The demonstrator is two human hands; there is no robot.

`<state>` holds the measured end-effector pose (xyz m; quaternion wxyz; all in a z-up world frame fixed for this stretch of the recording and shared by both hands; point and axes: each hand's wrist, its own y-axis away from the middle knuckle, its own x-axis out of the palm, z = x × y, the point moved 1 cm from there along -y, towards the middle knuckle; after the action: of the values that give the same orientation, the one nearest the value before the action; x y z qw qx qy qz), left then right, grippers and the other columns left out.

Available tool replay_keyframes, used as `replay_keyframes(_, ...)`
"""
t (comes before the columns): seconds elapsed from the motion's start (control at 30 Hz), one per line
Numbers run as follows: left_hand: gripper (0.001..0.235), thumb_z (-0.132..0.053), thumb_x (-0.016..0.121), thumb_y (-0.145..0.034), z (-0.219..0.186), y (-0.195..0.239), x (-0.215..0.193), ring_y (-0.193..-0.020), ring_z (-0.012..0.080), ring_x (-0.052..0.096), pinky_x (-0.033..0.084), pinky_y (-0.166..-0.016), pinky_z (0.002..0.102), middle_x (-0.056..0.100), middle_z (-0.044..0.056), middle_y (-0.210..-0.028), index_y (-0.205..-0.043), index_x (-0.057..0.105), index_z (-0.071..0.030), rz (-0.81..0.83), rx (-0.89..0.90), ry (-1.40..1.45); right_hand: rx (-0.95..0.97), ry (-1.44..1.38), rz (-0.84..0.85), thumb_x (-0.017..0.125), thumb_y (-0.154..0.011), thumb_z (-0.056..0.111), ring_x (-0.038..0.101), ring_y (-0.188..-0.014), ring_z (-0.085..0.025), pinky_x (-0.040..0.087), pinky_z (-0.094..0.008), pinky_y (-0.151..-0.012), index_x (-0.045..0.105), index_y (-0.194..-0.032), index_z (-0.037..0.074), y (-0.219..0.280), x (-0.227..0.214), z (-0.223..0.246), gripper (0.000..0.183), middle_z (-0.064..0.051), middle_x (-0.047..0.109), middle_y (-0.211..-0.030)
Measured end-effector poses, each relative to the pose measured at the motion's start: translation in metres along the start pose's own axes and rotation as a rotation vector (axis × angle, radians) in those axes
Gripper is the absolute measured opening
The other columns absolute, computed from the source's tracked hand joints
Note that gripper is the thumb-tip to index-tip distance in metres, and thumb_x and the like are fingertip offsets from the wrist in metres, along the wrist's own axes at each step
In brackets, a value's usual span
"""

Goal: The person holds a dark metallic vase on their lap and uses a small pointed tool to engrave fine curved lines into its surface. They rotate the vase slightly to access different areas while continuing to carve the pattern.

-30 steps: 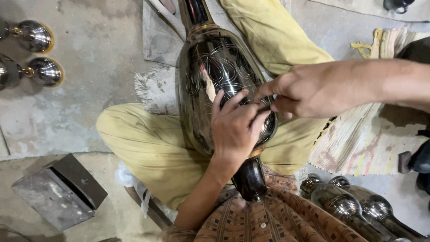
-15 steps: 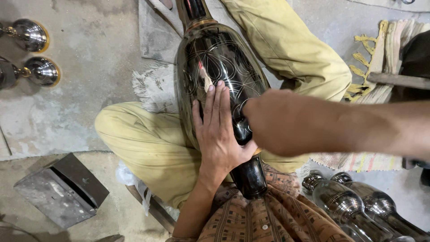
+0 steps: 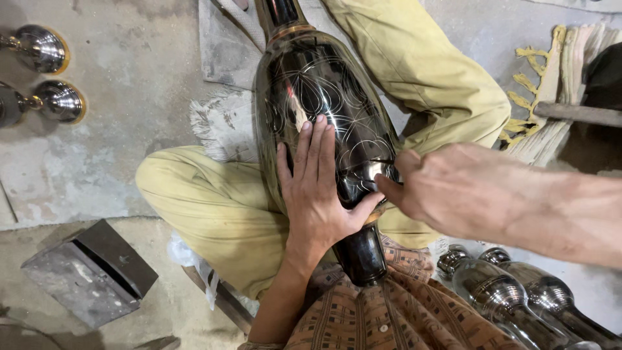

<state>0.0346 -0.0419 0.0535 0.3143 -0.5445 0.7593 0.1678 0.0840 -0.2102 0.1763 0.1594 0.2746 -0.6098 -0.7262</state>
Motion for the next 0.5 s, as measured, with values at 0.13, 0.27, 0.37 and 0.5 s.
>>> replay_keyframes(0.13,0.118,-0.06,0.086,-0.067,-0.001,-0.002,0.0,-0.154,0.0359,0.035,0.019,-0.125,0.065,0.038,0.019,-0.163,-0.156,0.034,-0.001,-0.004,0.001,-0.031,-0.034,0.073,-0.287,0.038,-0.104,0.002,0.059,-0.05,-0.014,0.054,-0.031,-0.041,0.027,-0.16,0.002,0.001,0.01,-0.01,0.058,-0.013,0.058,-0.082)
replay_keyframes(0.27,0.116,-0.061,0.085,-0.07,0.0,-0.002,-0.001,-0.155,0.0363,0.035,0.019,-0.126,0.065,0.037,0.02,-0.164,-0.156,0.035,0.0,-0.001,-0.002,-0.026,0.055,-0.108,-0.295,0.032,-0.106,0.008,0.06,-0.045,-0.013,0.053,-0.03,-0.034,0.043,-0.143,0.002,0.005,0.003,-0.003,0.04,-0.011,0.058,-0.082)
replay_keyframes(0.37,0.115,-0.062,0.084,-0.071,0.0,-0.002,0.001,-0.155,0.0363,0.035,0.018,-0.127,0.065,0.037,0.019,-0.165,-0.156,0.036,0.0,0.013,-0.006,-0.028,0.186,-0.252,-0.103,0.029,-0.113,0.016,0.054,-0.046,-0.009,0.045,-0.024,-0.035,0.037,-0.153,0.008,0.006,-0.004,0.004,0.041,-0.003,0.059,-0.073)
replay_keyframes(0.5,0.114,-0.064,0.082,-0.072,0.0,-0.001,0.0,-0.156,0.0367,0.034,0.018,-0.127,0.065,0.037,0.019,-0.165,-0.156,0.037,0.0,0.03,-0.018,-0.031,0.208,-0.309,0.013,0.033,-0.112,0.017,0.052,-0.045,-0.007,0.043,-0.021,-0.033,0.053,-0.13,0.01,0.007,-0.016,-0.003,0.028,-0.001,0.06,-0.072)
